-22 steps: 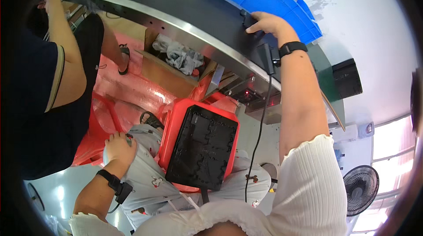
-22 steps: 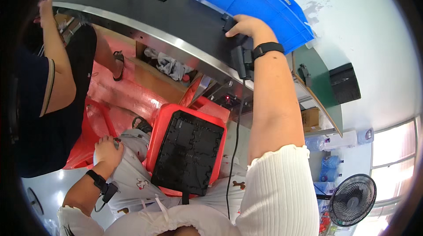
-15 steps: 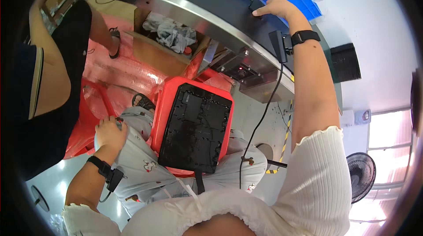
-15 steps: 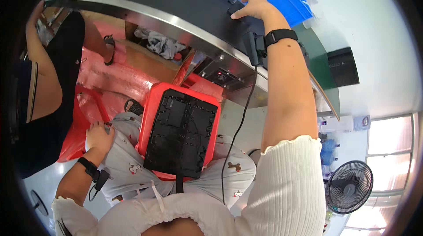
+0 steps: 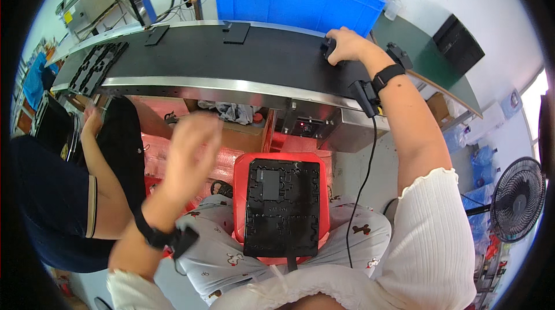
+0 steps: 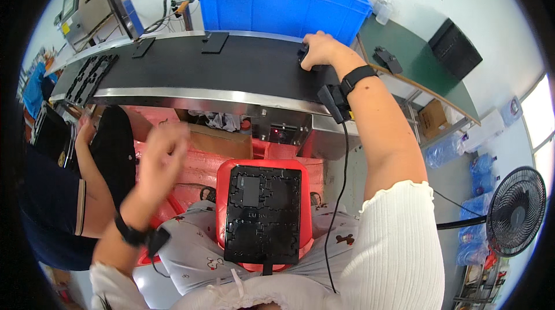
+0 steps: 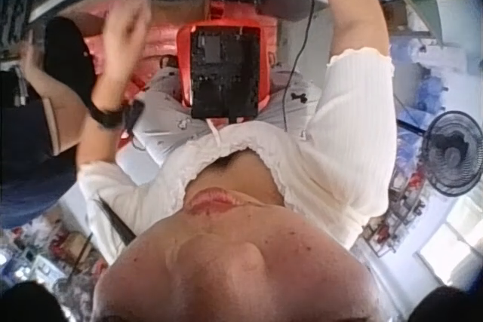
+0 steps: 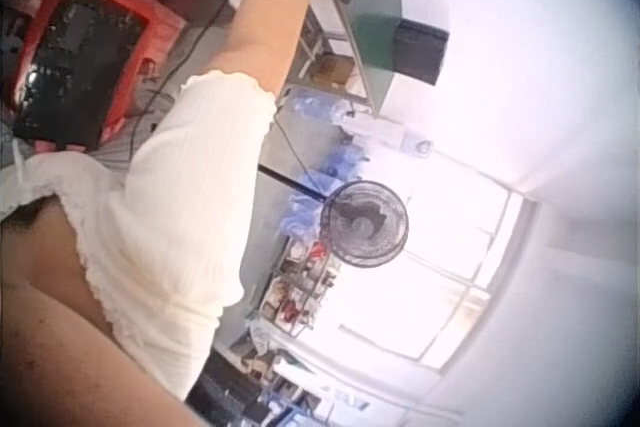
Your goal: Manually assemble and check plastic electronic housing components on an assembly line.
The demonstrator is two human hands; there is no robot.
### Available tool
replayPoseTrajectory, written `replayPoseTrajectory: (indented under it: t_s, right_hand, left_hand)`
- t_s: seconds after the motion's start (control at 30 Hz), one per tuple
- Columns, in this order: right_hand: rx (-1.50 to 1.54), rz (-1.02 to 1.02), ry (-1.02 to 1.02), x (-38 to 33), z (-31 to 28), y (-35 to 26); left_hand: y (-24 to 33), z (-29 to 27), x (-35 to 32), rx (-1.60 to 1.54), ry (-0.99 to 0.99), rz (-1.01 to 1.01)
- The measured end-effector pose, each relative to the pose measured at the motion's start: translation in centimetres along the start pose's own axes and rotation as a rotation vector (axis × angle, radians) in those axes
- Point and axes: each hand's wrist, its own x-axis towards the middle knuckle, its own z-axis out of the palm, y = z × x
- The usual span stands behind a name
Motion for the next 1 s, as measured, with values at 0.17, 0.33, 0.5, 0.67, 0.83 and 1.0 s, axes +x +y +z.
replayPoseTrajectory:
  t_s: [0.17,0.33,0.5,0.67,0.83,1.0]
  right_hand:
    - [0.493,-0.289,0.391,-8.1,1.0,-0.5]
    - [0.693,-0.739,0.057,-18.6,10.2,-2.0]
    - [0.475,-0.329,-0.104,-21.3,24.0,-4.3]
    - [0.126,-0.382,0.189,-23.5,30.7,-4.3]
    - [0.074,-0.388,0.087,-25.6,32.5,-4.5]
    - [0.121,-0.378,0.162,-25.8,32.7,-4.8]
  left_hand:
    - [-3.6,3.9,18.8,0.201,-0.057,0.339]
    - [-5.5,9.7,25.9,0.528,-0.754,0.092]
    - [-1.6,10.7,26.6,0.285,-0.994,-0.070]
    - [0.5,12.2,25.0,0.582,-0.804,-0.043]
    - [-1.5,12.9,24.0,0.498,-0.840,0.165]
    - [-0.7,13.2,23.1,0.336,-0.752,0.233]
